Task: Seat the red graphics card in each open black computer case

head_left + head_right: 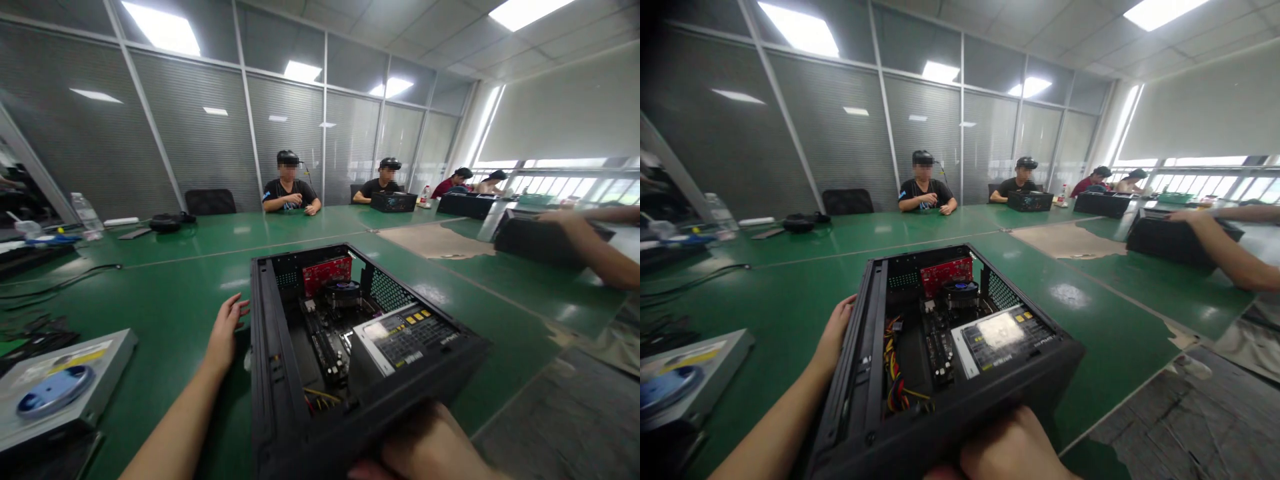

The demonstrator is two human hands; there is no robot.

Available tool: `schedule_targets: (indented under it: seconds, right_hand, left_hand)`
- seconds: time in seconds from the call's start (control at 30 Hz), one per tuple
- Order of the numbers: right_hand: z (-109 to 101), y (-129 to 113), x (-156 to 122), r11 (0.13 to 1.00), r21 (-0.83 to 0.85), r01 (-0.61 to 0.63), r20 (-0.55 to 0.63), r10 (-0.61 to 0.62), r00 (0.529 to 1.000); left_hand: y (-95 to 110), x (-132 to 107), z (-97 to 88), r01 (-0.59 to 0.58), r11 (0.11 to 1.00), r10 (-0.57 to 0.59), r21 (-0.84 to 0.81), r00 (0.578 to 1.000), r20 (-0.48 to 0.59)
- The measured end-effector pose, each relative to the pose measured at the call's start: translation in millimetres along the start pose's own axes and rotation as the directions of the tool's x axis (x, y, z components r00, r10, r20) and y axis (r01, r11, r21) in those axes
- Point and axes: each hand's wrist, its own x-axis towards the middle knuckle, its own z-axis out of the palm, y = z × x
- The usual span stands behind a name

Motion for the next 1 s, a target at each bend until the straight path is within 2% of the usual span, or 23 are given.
schedule_targets:
  seconds: [0.1,0.2,0.27,0.33,0.47,0.57,0.63,0.73,0.83,0.9,1.0]
  right_hand:
    - [-7.0,11.2,72.7,0.992,-0.098,-0.079,0.025,0.081,0.996]
    - [-23.4,26.3,168.8,0.982,-0.179,-0.058,-0.014,0.057,0.998]
    - [-31.8,34.1,225.1,0.991,-0.132,0.001,0.011,0.000,1.000]
    - [-34.1,36.6,265.1,0.994,-0.091,0.057,0.009,-0.056,0.998]
    - [-14.4,29.2,304.1,0.989,-0.054,0.134,0.007,-0.134,0.991]
    - [14.5,25.7,310.2,0.984,-0.037,0.172,0.040,-0.170,0.985]
    - [30.8,28.0,299.8,0.973,0.007,0.230,0.049,-0.230,0.972]
    - [38.8,36.3,258.9,0.916,0.123,0.382,0.025,-0.388,0.921]
    - [31.0,48.6,203.9,0.865,0.161,0.475,0.040,-0.487,0.873]
    - [25.6,59.9,173.5,0.875,0.123,0.468,0.017,-0.473,0.881]
    - [23.3,81.0,150.3,0.937,0.073,0.342,-0.172,-0.326,0.930]
  left_hand:
    - [-7.9,7.7,-7.9,0.022,1.000,-0.020,0.015,0.989,-0.148]
    - [-13.6,13.4,-11.6,0.042,0.997,-0.025,0.062,0.965,-0.260]
    - [-16.2,14.8,-12.4,0.038,0.995,-0.014,0.096,0.970,-0.242]
    - [-17.9,14.6,-12.4,0.017,0.990,0.010,0.140,0.982,-0.189]
    - [-19.0,12.4,-10.4,-0.038,0.978,0.065,0.203,0.990,-0.127]
    - [-17.5,10.7,-8.2,-0.079,0.973,0.101,0.216,0.990,-0.094]
    - [-15.8,10.0,-7.6,-0.089,0.970,0.111,0.228,0.990,-0.086]
    - [-13.7,9.6,-7.7,-0.085,0.964,0.113,0.253,0.989,-0.097]
    - [-11.5,8.7,-6.2,-0.097,0.955,0.129,0.280,0.987,-0.097]
    - [-9.0,7.0,-3.2,-0.131,0.945,0.159,0.300,0.985,-0.069]
    - [-4.5,3.1,2.8,-0.177,0.924,0.184,0.340,0.983,0.011]
